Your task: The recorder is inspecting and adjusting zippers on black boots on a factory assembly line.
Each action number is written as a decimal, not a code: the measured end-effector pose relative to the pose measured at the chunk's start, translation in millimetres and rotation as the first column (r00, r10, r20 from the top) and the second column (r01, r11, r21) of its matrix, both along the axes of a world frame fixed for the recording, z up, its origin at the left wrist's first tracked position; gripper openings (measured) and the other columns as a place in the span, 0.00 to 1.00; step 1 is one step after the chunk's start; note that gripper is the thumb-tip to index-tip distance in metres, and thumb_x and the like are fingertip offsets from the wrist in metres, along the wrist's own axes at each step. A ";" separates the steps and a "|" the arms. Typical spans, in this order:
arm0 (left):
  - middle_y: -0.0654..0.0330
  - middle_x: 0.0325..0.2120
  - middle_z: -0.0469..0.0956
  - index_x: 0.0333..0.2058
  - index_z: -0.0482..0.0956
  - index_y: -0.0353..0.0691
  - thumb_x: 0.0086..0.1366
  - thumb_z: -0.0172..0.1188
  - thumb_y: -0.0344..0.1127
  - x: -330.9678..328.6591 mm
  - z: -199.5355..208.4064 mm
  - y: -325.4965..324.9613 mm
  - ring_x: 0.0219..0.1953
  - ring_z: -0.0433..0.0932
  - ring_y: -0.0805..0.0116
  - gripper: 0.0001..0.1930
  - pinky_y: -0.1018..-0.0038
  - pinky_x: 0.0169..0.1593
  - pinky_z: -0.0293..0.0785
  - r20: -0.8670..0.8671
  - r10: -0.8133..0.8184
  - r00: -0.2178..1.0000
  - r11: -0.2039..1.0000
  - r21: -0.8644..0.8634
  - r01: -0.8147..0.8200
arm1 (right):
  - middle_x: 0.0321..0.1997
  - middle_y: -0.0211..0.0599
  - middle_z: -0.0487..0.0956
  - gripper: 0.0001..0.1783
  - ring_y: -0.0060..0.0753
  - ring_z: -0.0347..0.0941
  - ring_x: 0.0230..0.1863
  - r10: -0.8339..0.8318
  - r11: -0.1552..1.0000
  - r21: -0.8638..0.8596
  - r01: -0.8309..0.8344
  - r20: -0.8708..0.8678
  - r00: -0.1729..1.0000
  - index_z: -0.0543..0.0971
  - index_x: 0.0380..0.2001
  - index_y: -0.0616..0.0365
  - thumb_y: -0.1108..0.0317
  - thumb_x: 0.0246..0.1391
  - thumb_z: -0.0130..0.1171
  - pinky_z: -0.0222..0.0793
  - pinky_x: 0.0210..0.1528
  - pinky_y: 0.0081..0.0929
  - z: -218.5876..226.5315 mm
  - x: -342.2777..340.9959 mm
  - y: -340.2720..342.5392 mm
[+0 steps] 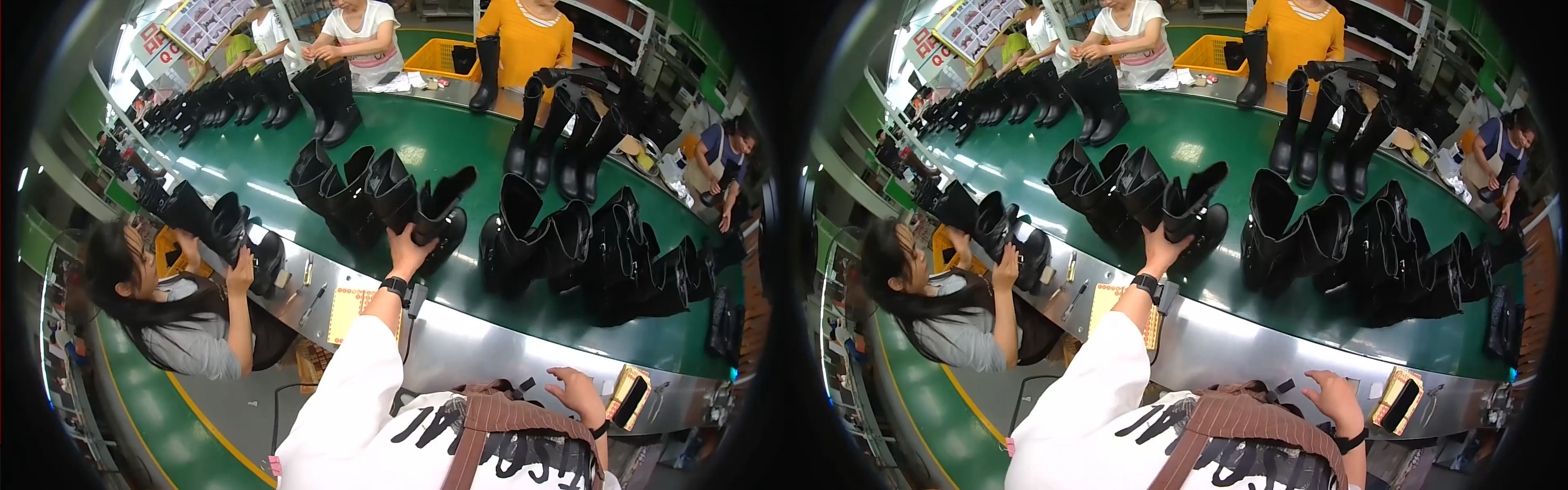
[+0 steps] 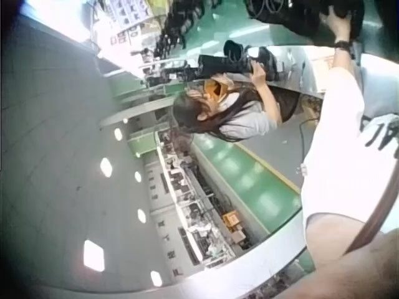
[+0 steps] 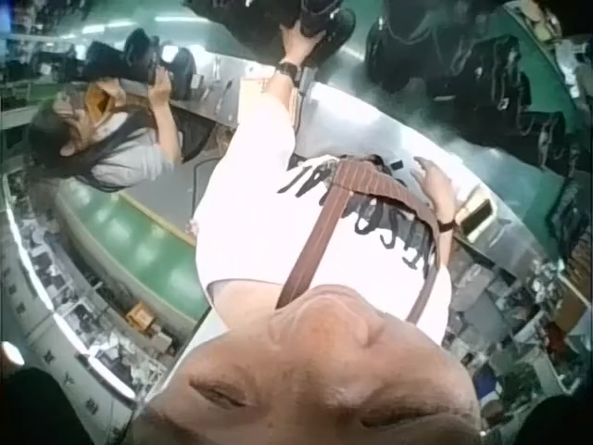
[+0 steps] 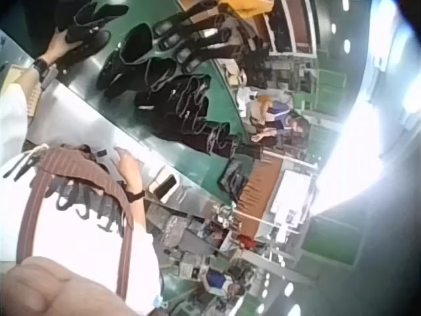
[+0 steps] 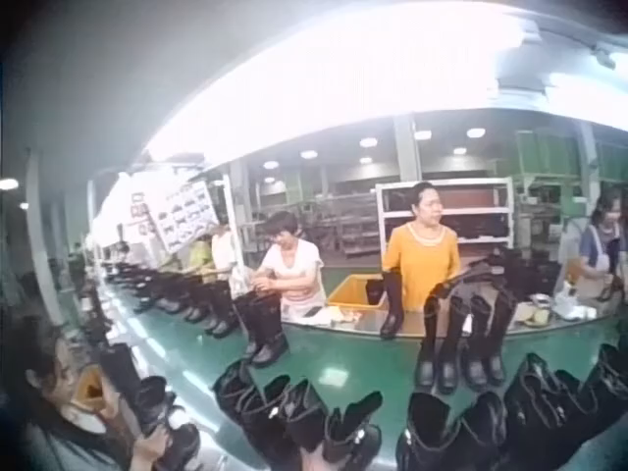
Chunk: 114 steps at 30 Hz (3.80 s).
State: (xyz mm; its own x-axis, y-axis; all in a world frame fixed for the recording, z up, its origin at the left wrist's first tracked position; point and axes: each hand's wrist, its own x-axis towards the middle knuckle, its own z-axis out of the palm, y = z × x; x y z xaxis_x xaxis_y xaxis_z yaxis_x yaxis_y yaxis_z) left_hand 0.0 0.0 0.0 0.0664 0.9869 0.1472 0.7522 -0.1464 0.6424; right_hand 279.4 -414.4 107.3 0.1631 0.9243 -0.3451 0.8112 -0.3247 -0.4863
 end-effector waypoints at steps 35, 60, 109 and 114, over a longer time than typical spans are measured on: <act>0.46 0.54 0.76 0.63 0.66 0.39 0.53 0.70 0.30 50.9 50.6 -365.2 0.56 0.75 0.43 0.37 0.56 0.56 0.72 -0.044 -0.573 0.818 0.812 0.106 0.574 | 0.62 0.66 0.68 0.56 0.62 0.69 0.60 0.165 0.556 0.799 0.229 -0.376 0.912 0.52 0.72 0.56 0.59 0.44 0.70 0.67 0.59 0.48 3.0 -72.7 3.7; 0.47 0.54 0.58 0.54 0.54 0.32 0.52 0.76 0.30 11.2 51.1 -410.9 0.48 0.71 0.54 0.40 0.57 0.56 0.69 0.191 -0.164 0.968 0.754 0.656 -0.002 | 0.62 0.44 0.66 0.42 0.35 0.62 0.61 -0.230 0.396 0.805 0.442 -0.379 0.896 0.60 0.66 0.65 0.63 0.49 0.64 0.55 0.65 0.34 18.7 89.4 -136.5; 0.64 0.35 0.79 0.45 0.71 0.34 0.72 0.54 0.27 13.9 207.0 -304.6 0.37 0.75 0.82 0.06 0.83 0.43 0.69 0.594 -0.063 0.802 0.730 -0.521 0.443 | 0.27 0.28 0.70 0.23 0.22 0.65 0.30 0.553 0.814 0.574 -0.090 -0.718 0.422 0.70 0.27 0.56 0.57 0.48 0.74 0.64 0.33 0.24 -12.2 -73.1 90.7; 0.62 0.36 0.79 0.45 0.71 0.33 0.71 0.55 0.27 14.6 202.7 -302.1 0.39 0.75 0.82 0.07 0.82 0.43 0.70 0.625 -0.099 0.774 0.775 -0.439 0.454 | 0.29 0.23 0.71 0.20 0.19 0.68 0.33 0.436 0.897 0.441 -0.026 -0.874 0.214 0.75 0.34 0.57 0.58 0.48 0.74 0.66 0.36 0.20 -19.6 -68.8 83.8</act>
State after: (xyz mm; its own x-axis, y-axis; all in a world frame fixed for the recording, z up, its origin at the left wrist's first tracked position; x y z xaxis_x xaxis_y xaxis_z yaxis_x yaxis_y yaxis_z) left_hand 14.6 -302.1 202.7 0.4346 0.8501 -0.2973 0.2323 0.2131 0.9490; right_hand 210.6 -330.6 87.7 -0.3258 0.9252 0.1947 -0.2928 0.0971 -0.9512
